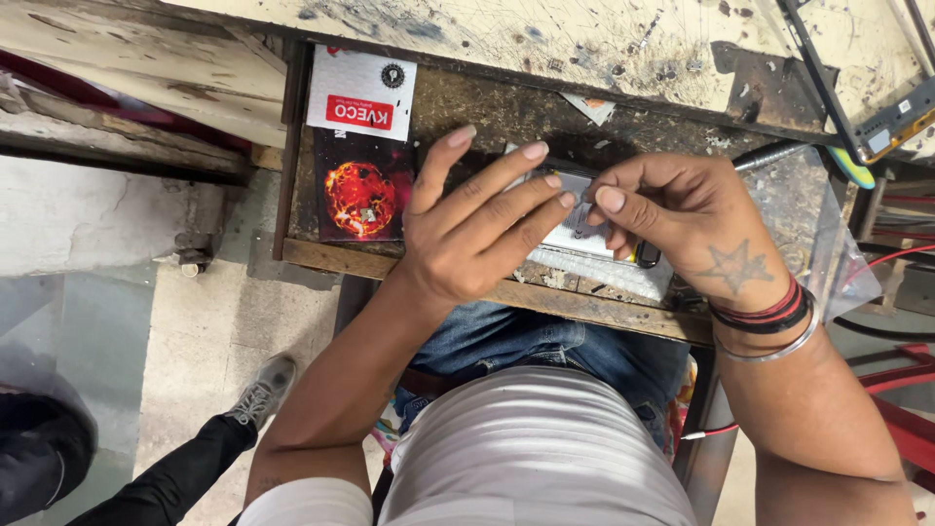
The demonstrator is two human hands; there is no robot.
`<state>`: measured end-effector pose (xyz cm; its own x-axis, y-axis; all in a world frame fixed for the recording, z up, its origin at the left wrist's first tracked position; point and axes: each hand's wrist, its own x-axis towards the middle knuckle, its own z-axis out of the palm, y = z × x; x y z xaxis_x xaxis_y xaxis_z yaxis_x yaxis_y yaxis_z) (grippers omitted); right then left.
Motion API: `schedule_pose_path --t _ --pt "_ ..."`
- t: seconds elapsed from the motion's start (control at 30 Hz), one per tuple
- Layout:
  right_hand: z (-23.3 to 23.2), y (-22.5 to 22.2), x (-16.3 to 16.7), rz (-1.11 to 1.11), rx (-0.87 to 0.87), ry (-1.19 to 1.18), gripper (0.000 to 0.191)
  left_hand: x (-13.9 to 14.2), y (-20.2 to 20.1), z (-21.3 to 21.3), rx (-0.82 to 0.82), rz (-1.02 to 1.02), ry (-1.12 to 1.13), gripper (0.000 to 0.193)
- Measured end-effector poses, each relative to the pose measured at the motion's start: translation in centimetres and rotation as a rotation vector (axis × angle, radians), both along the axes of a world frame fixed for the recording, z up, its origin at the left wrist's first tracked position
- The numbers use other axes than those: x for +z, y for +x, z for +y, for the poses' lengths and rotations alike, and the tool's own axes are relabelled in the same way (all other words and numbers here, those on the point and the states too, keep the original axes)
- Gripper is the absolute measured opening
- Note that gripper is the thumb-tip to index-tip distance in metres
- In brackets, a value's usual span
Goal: The person uses a soldering iron to work on a small circuit board, then sets it aside. They then use a yellow tool to scrape or clean the interior of a disassembled smartphone chassis. The person picks up and places small components on the workbench.
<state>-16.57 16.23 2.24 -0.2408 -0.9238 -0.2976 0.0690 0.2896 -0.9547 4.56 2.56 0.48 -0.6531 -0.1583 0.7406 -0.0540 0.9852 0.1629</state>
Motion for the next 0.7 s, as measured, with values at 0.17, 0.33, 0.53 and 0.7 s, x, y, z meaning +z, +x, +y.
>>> schedule_pose_path --t 0.17,0.33,0.53,0.7 --pt "-0.2 0.2 -0.3 -0.050 0.005 0.016 0.015 0.2 0.4 0.1 -0.016 -0.031 -0.076 0.016" --pt "-0.1 0.1 -0.7 -0.104 0.006 0.001 0.014 0.1 0.4 0.2 -0.014 -0.020 -0.091 0.014" --pt "0.1 0.0 -1.1 -0.192 -0.001 -0.047 0.015 -0.3 0.5 0.3 0.012 0.008 -0.102 0.014" --pt "0.1 -0.2 -1.4 -0.138 0.000 -0.071 0.016 -0.6 0.1 0.2 -0.008 0.065 0.055 0.013"
